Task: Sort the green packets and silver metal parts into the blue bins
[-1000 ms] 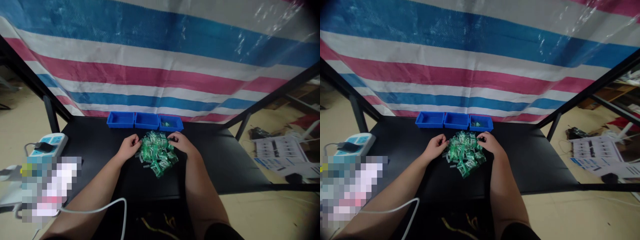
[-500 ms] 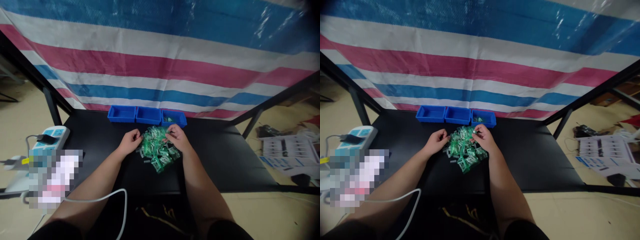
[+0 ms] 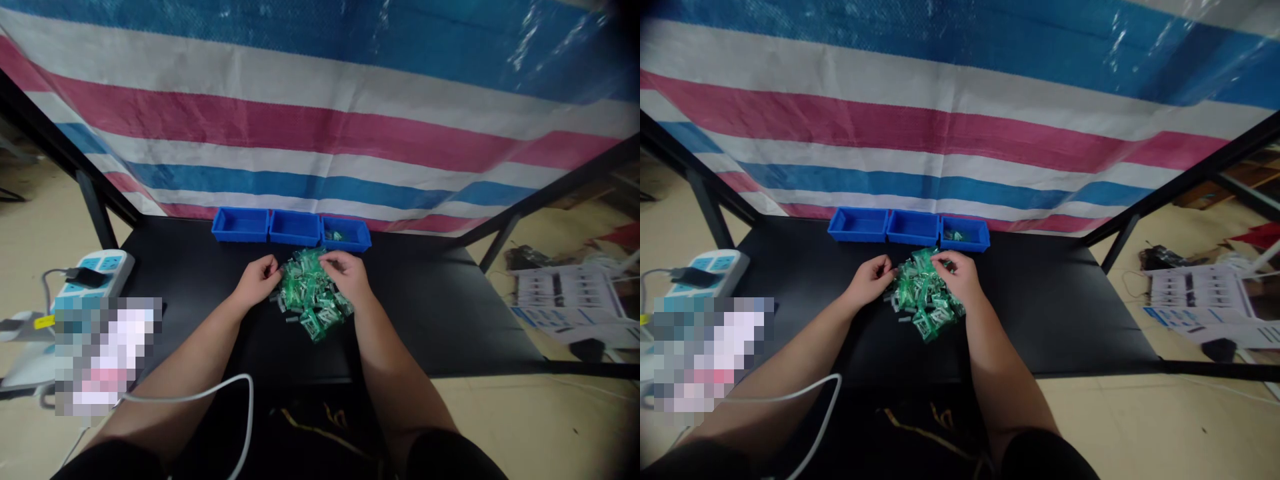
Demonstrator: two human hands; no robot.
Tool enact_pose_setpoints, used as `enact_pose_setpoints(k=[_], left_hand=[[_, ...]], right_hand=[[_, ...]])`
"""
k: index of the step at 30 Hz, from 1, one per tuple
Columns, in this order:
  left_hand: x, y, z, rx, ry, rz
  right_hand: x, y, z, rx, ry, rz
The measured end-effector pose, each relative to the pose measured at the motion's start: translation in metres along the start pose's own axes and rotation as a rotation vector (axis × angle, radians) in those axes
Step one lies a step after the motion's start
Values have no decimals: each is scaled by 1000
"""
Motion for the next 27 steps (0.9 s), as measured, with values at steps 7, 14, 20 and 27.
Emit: enact_pose_setpoints(k=[7, 14, 20, 27], left_hand=[[0, 1, 0, -3, -4, -1], [-1, -1, 0, -1, -11, 25], [-2, -3, 0, 3, -4, 12], [-3, -5, 0, 53, -8, 14]], right_hand=[[-2, 8, 2, -68, 93, -129], [-9, 14, 22, 24, 292, -41], [-53, 13, 74, 608, 408, 47], [-115, 33, 78, 989, 25, -192]])
Point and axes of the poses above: each hand's wrist, its own x-axis away from the middle knuckle, its own z-axis out of the back of the hand, y = z × x, the point moved 3 cm from there along -x, towards the middle knuckle, and after that the axes turned 8 degrees about y, right-handed, at the moved point
